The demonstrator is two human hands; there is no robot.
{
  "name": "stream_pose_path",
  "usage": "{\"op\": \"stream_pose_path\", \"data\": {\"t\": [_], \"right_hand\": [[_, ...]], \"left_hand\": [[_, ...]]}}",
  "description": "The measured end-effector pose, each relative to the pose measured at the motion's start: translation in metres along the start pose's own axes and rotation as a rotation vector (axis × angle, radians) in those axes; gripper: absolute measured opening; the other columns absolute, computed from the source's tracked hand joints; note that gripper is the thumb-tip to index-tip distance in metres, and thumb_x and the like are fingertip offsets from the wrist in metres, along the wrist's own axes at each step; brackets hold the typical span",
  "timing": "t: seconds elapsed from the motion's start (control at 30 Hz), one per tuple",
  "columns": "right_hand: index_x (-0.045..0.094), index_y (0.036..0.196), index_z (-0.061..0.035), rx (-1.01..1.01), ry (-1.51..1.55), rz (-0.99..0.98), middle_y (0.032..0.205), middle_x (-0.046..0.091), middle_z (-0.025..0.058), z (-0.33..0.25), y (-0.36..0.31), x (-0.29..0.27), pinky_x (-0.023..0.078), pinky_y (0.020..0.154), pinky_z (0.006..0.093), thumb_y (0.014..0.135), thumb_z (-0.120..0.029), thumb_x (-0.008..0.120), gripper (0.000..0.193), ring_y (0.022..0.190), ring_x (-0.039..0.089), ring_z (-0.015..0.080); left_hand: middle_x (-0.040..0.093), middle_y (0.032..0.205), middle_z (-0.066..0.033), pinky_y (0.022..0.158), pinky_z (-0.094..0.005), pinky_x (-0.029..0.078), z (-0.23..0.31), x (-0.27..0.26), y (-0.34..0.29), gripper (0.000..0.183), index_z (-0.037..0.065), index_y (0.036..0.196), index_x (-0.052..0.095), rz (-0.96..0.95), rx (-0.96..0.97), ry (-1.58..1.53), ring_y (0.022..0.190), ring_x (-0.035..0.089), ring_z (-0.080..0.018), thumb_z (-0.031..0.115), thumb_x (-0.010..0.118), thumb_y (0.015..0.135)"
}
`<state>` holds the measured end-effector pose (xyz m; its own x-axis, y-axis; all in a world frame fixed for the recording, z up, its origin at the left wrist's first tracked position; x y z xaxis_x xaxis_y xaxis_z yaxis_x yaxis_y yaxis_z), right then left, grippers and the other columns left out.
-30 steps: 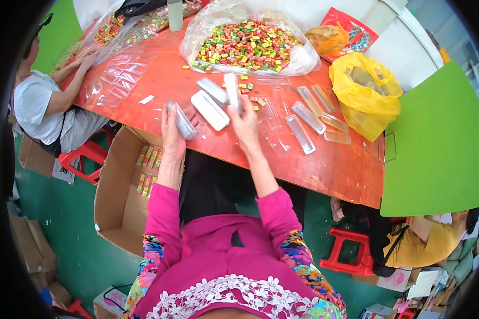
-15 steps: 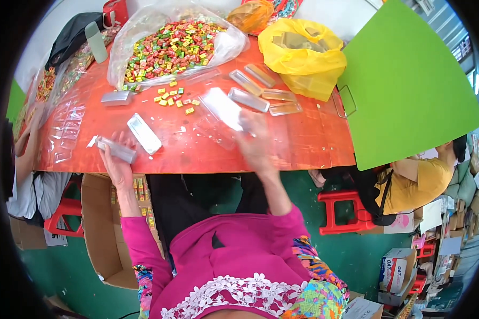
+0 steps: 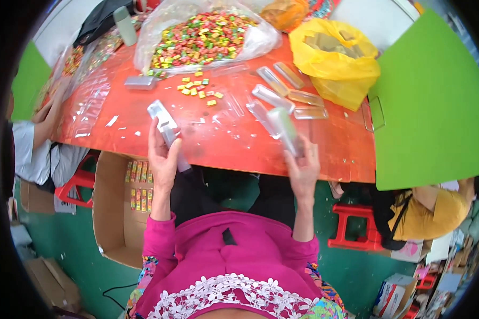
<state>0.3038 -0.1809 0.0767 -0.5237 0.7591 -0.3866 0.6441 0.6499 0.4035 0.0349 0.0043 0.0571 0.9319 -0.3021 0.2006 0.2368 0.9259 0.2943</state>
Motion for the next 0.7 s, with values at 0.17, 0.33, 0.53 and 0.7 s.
{"op": "stream_pose_path", "data": {"t": [0.17, 0.33, 0.53, 0.7], "right_hand": [[0.057, 0.129, -0.0054, -0.232, -0.063, -0.242, 0.108, 0.058, 0.0122, -0.048, 0.004, 0.096, 0.051, 0.083, 0.0347, 0.082, -0.012, 0.075, 0.051, 0.102, 0.061, 0.0257], [0.059, 0.122, -0.0062, -0.379, -0.187, -0.243, 0.1, 0.056, 0.013, -0.075, 0.02, 0.199, 0.05, 0.079, 0.0401, 0.082, -0.026, 0.076, 0.048, 0.093, 0.059, 0.0322], [0.059, 0.125, -0.0046, -0.369, -0.293, -0.383, 0.113, 0.059, 0.0149, -0.06, 0.025, 0.27, 0.043, 0.092, 0.0473, 0.09, -0.032, 0.066, 0.046, 0.104, 0.055, 0.0333], [0.056, 0.131, -0.0045, -0.34, -0.161, -0.455, 0.129, 0.056, 0.0181, -0.055, 0.034, 0.238, 0.039, 0.102, 0.0477, 0.091, -0.031, 0.064, 0.048, 0.121, 0.051, 0.0357]], "left_hand": [[0.054, 0.123, -0.0106, 0.091, -0.0289, 0.048, 0.015, -0.031, 0.027, 0.072, 0.005, 0.152, 0.026, 0.216, 0.13, 0.035, 0.107, 0.057, -0.0163, 0.003, 0.065, 0.091], [0.048, 0.131, -0.0189, 0.096, -0.0381, 0.044, -0.009, -0.113, 0.072, 0.08, 0.002, 0.15, 0.028, 0.43, 0.144, 0.462, 0.114, 0.054, -0.027, 0.029, 0.072, 0.089], [0.021, 0.154, -0.0291, 0.116, -0.051, 0.022, -0.035, -0.126, 0.089, 0.092, 0.007, 0.154, 0.023, 0.35, 0.093, 0.724, 0.146, 0.014, -0.0416, 0.046, 0.071, 0.086], [0.019, 0.159, -0.019, 0.116, -0.0579, 0.013, -0.022, -0.087, 0.05, 0.083, 0.012, 0.147, 0.042, 0.254, 0.391, 1.044, 0.148, 0.009, -0.0411, 0.048, 0.075, 0.079]]}}
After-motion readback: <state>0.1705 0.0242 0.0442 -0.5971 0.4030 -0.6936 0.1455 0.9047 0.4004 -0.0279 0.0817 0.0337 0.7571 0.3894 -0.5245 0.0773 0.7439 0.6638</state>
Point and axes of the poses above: each hand's wrist, its own y-axis towards the middle knuckle, its own x-axis out of the palm, z = x × y, the point moved 3 cm from there along y, towards the middle knuckle
